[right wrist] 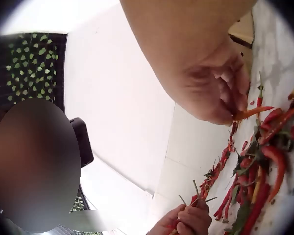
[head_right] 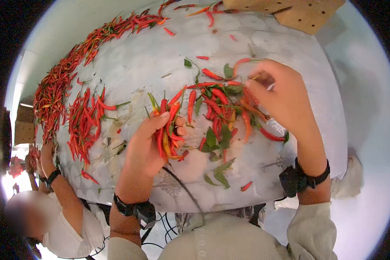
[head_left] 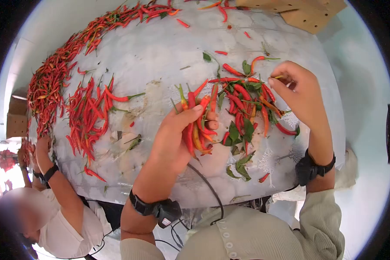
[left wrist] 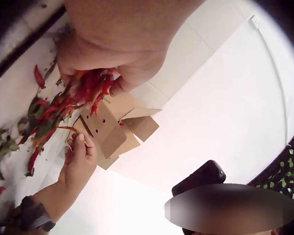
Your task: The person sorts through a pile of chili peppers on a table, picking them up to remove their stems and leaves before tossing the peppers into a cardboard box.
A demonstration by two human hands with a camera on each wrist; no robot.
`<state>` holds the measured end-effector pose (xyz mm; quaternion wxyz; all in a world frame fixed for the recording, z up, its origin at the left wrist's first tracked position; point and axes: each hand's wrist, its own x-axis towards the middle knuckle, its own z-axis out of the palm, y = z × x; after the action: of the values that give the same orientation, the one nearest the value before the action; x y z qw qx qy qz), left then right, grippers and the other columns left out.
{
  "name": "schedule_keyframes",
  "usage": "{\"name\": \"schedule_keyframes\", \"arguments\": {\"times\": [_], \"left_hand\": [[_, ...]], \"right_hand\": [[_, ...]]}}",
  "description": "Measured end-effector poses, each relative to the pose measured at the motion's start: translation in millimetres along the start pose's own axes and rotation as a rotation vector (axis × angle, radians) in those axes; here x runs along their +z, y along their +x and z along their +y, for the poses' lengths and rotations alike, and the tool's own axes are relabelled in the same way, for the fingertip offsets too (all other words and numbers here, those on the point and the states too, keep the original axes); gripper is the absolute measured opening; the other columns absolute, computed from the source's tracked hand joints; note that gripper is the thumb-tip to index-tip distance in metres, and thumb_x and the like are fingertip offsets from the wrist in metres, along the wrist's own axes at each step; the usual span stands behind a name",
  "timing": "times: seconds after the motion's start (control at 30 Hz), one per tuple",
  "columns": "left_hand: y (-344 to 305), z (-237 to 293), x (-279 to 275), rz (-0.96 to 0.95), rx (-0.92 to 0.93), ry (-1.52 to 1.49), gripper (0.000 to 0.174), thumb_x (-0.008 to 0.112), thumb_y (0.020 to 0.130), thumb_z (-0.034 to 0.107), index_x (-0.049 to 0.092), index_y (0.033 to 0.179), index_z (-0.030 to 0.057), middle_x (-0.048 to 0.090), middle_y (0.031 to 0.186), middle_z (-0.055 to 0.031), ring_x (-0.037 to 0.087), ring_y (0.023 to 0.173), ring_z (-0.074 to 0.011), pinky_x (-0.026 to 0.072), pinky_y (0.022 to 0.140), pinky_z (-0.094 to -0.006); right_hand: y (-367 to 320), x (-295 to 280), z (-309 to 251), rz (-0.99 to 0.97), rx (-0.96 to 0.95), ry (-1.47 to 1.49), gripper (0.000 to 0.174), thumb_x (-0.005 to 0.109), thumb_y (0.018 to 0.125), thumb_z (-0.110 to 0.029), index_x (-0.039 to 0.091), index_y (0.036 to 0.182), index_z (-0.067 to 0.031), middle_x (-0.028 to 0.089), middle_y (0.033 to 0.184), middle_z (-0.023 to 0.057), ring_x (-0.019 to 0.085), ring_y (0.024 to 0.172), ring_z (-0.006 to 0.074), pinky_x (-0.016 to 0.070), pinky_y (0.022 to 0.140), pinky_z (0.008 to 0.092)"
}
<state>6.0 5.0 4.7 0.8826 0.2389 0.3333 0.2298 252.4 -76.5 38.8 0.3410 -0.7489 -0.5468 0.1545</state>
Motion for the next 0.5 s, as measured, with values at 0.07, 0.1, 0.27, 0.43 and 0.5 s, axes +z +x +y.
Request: {"name": "schedule_keyframes", "arguments": {"times": [0.07, 0.1, 0.27, 0.43, 0.5], "left_hand": [[0.0, -0.7, 1.7, -0.012, -0.034, 0.015, 0.026, 0.054, 0.088, 0.012, 0.048, 0.111, 0.0016, 0.060, 0.089, -0.0110, 0.060, 0.075, -0.0197, 0.0509, 0.062, -0.0328], [-1.6, -0.6, 2.3, -0.031, -0.064, 0.028, 0.026, 0.055, 0.088, 0.011, 0.048, 0.111, 0.0014, 0.059, 0.089, -0.0113, 0.060, 0.075, -0.0198, 0.0510, 0.062, -0.0327], [-10.6, -1.6, 12.4, -0.122, -0.188, 0.033, 0.024, 0.057, 0.085, 0.006, 0.051, 0.108, -0.0008, 0.060, 0.084, -0.0116, 0.059, 0.070, -0.0190, 0.0512, 0.062, -0.0314], [-9.9, 2.0, 4.4, -0.118, -0.120, 0.007, 0.025, 0.059, 0.084, 0.007, 0.052, 0.106, 0.0003, 0.062, 0.082, -0.0114, 0.060, 0.067, -0.0189, 0.0516, 0.062, -0.0309], [-10.7, 3.6, 5.2, -0.069, -0.081, 0.020, 0.026, 0.059, 0.084, 0.009, 0.052, 0.108, 0.0016, 0.061, 0.081, -0.0107, 0.059, 0.065, -0.0176, 0.0499, 0.058, -0.0286]], "right_hand": [[15.3, -1.2, -2.6, -0.075, -0.076, -0.052, 0.010, 0.063, 0.079, -0.010, 0.061, 0.084, -0.0015, 0.062, 0.071, 0.0080, 0.060, 0.066, 0.0150, 0.0454, 0.058, 0.0288], [22.3, 1.8, -7.4, -0.113, -0.112, -0.072, 0.010, 0.062, 0.079, -0.010, 0.060, 0.084, -0.0014, 0.063, 0.071, 0.0084, 0.060, 0.066, 0.0161, 0.0453, 0.058, 0.0296], [49.3, 39.5, -80.0, -0.197, -0.547, 0.570, 0.025, 0.060, 0.082, -0.010, 0.058, 0.106, -0.0026, 0.064, 0.094, 0.0110, 0.063, 0.083, 0.0191, 0.0503, 0.077, 0.0314], [37.4, 16.6, -91.5, -0.113, -0.585, 0.378, 0.021, 0.062, 0.078, -0.013, 0.059, 0.097, -0.0018, 0.064, 0.089, 0.0130, 0.063, 0.078, 0.0237, 0.0496, 0.069, 0.0335], [27.7, 6.5, -59.2, -0.159, -0.378, 0.138, 0.017, 0.064, 0.076, -0.013, 0.060, 0.089, -0.0020, 0.062, 0.084, 0.0120, 0.061, 0.073, 0.0246, 0.0472, 0.064, 0.0354]]}}
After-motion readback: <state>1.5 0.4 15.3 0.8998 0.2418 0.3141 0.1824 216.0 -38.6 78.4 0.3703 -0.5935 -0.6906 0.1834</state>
